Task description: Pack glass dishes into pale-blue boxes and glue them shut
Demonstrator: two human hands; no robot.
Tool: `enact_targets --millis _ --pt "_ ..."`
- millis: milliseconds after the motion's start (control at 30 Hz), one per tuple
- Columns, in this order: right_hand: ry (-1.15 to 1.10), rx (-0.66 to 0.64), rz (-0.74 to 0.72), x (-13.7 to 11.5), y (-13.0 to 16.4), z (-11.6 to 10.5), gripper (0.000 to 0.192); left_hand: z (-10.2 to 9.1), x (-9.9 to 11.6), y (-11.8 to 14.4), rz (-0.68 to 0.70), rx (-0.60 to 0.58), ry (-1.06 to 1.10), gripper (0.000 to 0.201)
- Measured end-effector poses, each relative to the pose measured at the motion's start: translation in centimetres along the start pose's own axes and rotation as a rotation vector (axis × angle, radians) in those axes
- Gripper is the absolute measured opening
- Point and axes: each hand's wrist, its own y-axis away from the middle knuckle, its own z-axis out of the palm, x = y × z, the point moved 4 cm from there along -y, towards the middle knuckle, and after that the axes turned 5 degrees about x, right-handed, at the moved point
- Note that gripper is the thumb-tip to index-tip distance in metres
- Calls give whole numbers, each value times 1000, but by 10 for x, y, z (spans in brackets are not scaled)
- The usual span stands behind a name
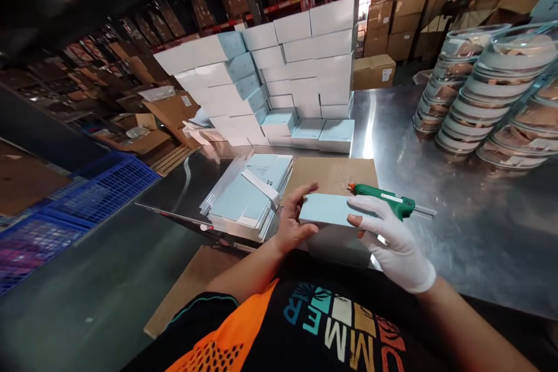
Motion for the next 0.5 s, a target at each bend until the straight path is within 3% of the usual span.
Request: enact_targets --millis 67,100,200,267,367,500 --pt "16 125 106 5 5 -1 43 2 -19 19 -296 24 61 120" --pt "30 219 190 11 8 -4 38 5 -27 29 -443 -6 83 128" --pt "51 452 463 33 18 -15 33 10 -37 53 -771 -89 104 114" --pt "4 482 540 48 18 -22 48 5 -33 45 -819 -25 138 103" --pt "-104 465 521 69 12 -39 65 -17 -23 -3 -787 121 171 87" --pt "-20 517 534 98 4 -86 65 -65 -25 -111 -746 383 64 65"
